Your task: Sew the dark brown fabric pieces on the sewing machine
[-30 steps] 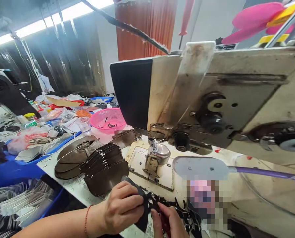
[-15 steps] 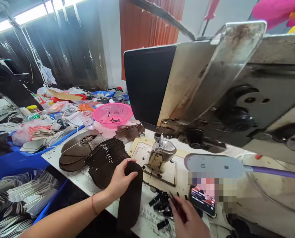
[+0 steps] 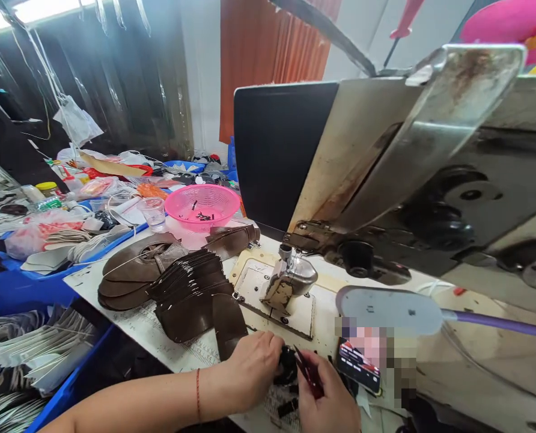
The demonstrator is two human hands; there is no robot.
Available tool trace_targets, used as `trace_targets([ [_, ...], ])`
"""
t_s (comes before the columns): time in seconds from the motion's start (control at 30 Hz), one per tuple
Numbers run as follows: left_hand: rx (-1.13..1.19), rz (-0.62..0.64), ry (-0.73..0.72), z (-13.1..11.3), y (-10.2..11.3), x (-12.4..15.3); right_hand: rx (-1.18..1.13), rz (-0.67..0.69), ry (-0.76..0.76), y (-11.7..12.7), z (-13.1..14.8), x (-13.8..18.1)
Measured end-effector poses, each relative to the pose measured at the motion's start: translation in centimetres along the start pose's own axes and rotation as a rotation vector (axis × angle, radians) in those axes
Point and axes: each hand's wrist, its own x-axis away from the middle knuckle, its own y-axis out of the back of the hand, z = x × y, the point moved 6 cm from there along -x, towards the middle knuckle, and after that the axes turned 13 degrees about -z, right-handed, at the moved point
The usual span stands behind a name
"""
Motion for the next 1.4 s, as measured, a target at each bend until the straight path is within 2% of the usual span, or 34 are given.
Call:
trace_targets([
  [0.07,0.071,-0.001,0.034,0.6,-0.8,-0.6,0.014,-0.019,-0.031,0.9,0.0,0.3],
  [0.13,0.098,-0.018,0.043,1.2,-0.7,-0.8,0.019,-0.054,-0.092,1.6,0.1,0.5],
  [0.23,0.330,-0.183,0.062,1.6,1.6,-0.6,-0.095,-0.084,-0.195,1.9,0.7,0.7],
  [0.33,0.686,-0.362,0.034,1.4,4.4,0.0,-0.345,0.003,-0.297,0.7,2.0,1.1],
  [0.43,0.820,-0.421,-0.009,0.9,5.7,0.5,-0.555,0.146,-0.353,-0.9,3.7,1.7],
  [0.5,0.835,-0.443,-0.035,0.7,6.1,0.7,-0.609,0.165,-0.372,-1.4,4.6,2.0],
  [0.63,0.758,-0.484,-0.190,0.0,6.9,1.0,-0.677,0.079,-0.408,-0.9,5.4,2.4],
  [0.73,0.721,-0.488,-0.196,0.1,7.1,1.0,-0.736,0.138,-0.465,-0.9,5.6,2.5],
  [0.83,0.683,-0.421,-0.191,0.1,7.0,0.9,-0.725,0.217,-0.461,-1.2,5.9,2.4],
  [0.93,0.612,-0.332,-0.208,-0.3,6.9,1.0,-0.709,0.215,-0.435,-1.4,6.3,2.3],
  [1.03,0.650,-0.255,-0.097,-0.3,6.8,1.1,-0.738,0.197,-0.496,-1.6,6.1,2.5],
  [1.2,1.125,-0.046,0.360,0.3,4.6,1.6,-0.821,0.129,-0.674,-1.7,4.8,3.2],
  [1.27,1.153,-0.097,0.423,0.8,4.3,1.8,-0.809,0.126,-0.671,-1.7,4.5,3.3],
  [1.33,1.059,-0.169,0.441,1.4,4.4,2.0,-0.753,0.139,-0.622,-1.6,4.6,3.3],
  [1.4,0.979,-0.190,0.462,1.8,4.5,2.2,-0.678,0.146,-0.536,-1.4,5.0,3.2],
])
